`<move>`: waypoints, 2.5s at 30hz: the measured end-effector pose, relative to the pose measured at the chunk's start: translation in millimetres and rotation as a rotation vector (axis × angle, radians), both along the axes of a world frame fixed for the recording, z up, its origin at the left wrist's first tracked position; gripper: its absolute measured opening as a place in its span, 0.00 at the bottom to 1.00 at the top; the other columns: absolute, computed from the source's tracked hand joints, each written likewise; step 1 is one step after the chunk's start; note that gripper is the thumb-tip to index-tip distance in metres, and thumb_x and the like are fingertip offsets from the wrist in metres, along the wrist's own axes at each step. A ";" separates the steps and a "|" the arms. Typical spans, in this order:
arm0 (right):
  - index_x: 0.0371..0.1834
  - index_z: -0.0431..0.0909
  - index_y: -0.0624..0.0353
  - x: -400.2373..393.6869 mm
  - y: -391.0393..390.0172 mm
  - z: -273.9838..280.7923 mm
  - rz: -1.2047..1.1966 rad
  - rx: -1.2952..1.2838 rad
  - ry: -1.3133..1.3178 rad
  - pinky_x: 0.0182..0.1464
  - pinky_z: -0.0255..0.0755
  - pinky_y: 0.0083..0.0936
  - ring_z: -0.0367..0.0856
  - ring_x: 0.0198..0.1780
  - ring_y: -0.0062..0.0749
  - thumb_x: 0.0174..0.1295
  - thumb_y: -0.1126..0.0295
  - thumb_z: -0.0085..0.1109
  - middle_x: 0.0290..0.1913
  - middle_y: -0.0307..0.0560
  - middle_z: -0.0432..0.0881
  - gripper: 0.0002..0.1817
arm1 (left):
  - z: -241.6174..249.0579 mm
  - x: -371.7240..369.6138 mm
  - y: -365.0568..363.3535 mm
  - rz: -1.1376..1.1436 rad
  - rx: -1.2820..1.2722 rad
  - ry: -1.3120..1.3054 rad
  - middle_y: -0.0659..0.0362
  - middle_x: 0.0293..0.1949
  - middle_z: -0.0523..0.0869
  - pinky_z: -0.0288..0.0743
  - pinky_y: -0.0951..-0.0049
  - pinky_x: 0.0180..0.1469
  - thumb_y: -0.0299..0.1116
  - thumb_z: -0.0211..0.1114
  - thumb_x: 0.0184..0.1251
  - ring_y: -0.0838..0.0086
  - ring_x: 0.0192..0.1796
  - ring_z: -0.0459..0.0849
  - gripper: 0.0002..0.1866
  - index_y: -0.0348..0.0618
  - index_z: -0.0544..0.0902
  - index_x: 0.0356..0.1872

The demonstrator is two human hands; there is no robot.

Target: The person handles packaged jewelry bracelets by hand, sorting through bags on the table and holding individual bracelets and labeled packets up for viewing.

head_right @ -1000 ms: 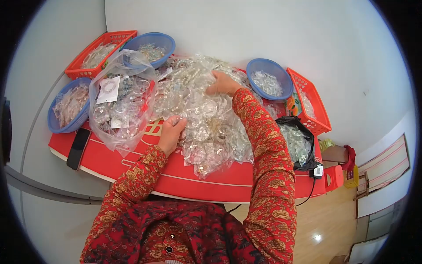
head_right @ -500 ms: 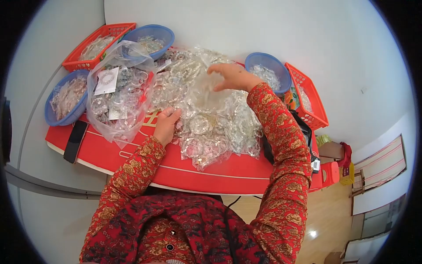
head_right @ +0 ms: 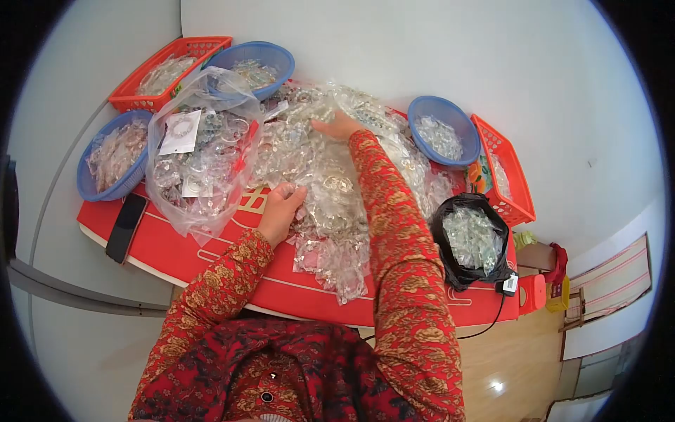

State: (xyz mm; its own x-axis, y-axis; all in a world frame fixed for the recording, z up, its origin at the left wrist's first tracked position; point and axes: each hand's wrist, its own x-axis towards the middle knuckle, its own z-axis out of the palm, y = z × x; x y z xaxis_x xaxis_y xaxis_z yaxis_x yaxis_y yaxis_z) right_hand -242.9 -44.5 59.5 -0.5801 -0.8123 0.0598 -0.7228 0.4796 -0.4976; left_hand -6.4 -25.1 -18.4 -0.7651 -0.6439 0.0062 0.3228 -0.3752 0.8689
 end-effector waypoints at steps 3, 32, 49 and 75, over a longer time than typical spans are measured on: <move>0.55 0.64 0.71 -4.8 -17.9 -6.3 -0.092 -0.062 -0.079 0.58 0.60 0.32 0.69 0.56 0.46 0.44 0.38 0.54 0.54 0.63 0.69 0.46 | -1.8 -0.9 0.0 -0.001 -0.018 -0.032 0.66 0.22 0.75 0.63 0.83 0.25 0.32 0.58 0.59 0.86 0.23 0.69 0.07 0.39 0.73 0.28; 0.36 0.77 0.64 24.1 -3.5 33.8 0.138 -0.284 -0.182 0.42 0.70 0.29 0.77 0.40 0.42 0.39 0.64 0.61 0.37 0.56 0.79 0.20 | -0.3 0.4 -1.2 -0.008 -0.096 -0.010 0.63 0.24 0.77 0.65 0.82 0.23 0.32 0.58 0.58 0.83 0.23 0.72 0.08 0.36 0.75 0.30; 0.40 0.72 0.55 66.7 140.7 73.8 0.661 -0.151 1.080 0.40 0.72 0.27 0.70 0.47 0.38 0.44 0.78 0.50 0.48 0.39 0.71 0.16 | 3.1 4.4 -4.1 -0.073 -0.056 -0.011 0.65 0.17 0.73 0.61 0.82 0.17 0.32 0.58 0.59 0.83 0.16 0.68 0.09 0.43 0.71 0.22; 0.62 0.54 0.58 99.0 164.1 -43.6 0.081 -0.119 0.580 0.63 0.44 0.51 0.46 0.61 0.71 0.33 0.55 0.66 0.62 0.70 0.48 0.49 | 4.1 8.3 6.6 0.103 0.049 0.035 0.66 0.18 0.72 0.62 0.83 0.18 0.32 0.57 0.61 0.84 0.17 0.68 0.08 0.40 0.72 0.26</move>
State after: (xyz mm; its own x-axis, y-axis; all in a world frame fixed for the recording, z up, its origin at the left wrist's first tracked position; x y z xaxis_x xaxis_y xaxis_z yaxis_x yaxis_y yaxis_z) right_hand -144.0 119.6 15.9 -0.3626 -0.8209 0.4412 -0.9243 0.3772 -0.0578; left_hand 1.9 -18.5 -14.3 -0.6949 -0.7191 -0.0013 0.3917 -0.3800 0.8379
